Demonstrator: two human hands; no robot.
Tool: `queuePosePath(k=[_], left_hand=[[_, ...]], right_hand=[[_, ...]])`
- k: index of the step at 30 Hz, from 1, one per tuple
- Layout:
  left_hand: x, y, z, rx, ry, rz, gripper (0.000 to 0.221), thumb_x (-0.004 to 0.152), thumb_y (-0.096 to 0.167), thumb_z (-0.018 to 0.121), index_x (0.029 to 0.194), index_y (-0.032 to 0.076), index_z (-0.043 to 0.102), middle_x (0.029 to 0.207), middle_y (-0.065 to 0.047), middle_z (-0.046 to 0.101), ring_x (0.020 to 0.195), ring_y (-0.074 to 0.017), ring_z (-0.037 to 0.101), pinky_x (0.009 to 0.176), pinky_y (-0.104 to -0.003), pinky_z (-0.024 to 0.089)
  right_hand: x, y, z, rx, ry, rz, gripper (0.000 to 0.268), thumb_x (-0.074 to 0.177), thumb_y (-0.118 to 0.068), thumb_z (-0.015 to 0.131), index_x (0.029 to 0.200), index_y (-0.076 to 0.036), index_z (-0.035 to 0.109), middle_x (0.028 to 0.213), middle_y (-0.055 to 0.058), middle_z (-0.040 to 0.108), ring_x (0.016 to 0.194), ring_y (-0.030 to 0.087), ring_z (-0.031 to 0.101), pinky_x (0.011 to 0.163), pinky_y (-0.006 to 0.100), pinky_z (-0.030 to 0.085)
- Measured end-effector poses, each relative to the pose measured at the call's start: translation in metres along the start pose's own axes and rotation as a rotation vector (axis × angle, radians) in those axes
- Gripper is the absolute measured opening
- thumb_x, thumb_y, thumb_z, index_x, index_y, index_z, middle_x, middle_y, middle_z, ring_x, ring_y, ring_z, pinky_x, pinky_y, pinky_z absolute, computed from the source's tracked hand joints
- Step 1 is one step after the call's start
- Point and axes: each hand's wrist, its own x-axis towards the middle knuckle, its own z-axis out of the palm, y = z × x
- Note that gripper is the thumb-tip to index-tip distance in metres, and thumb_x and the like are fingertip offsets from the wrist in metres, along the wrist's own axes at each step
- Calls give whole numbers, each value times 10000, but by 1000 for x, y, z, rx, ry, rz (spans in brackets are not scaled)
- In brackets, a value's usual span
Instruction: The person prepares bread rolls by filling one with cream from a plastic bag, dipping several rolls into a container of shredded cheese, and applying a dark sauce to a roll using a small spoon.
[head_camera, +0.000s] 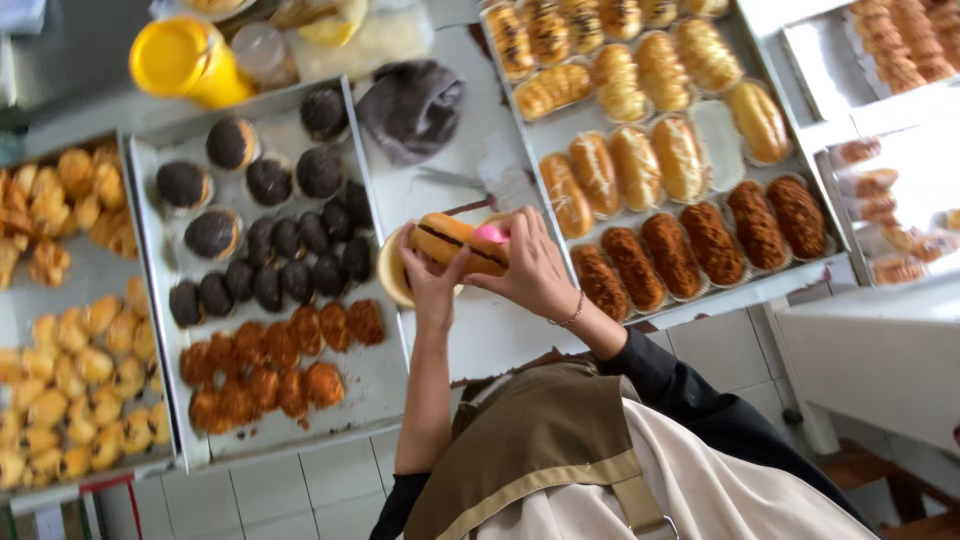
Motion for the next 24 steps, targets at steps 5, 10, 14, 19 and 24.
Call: queuePosePath(k=[5,10,14,19,24], left_hand=[[14,-40,74,-72,-254,13,1030,848,14,818,1577,139,101,1483,-193,444,1324,-296,530,1104,-430,503],[36,-84,177,-169,-474,-96,1051,872,151,772,1584,217,1,1460,-141,401,1260,-271,561,936,-389,604],[62,-110,228,-178,-484,-111,980,905,208,749,1579,205,37,1363,-214,505,1104,-277,642,862,-358,640],[74,-115,216,21,-148,-71,728,986,229,651,1527,135,174,1248,-194,603,981,-216,705,803,-299,649],[82,-121,186,49,-98,54,636,1009,138,608,1512,114,220,1249,-184,584,950,-219,688,766,-278,596]], right_hand=[[-9,42,-53,-194,104,-17,793,613,-424,923,1097,30,488,1230,262,566,1056,401,626,787,422,555],[-45,135,-106,-139,276,289,597,718,-242,876,1162,19,574,979,187,708,813,334,727,689,402,596],[-50,249,-149,-116,304,519,445,886,-250,793,1174,-33,532,1001,108,699,765,188,714,640,308,604],[-40,356,-159,-454,336,565,480,764,-228,872,1035,-35,526,862,69,577,679,170,554,590,287,509],[-36,393,-134,-537,255,555,439,751,-207,847,992,-48,517,867,73,562,725,175,547,597,290,496]])
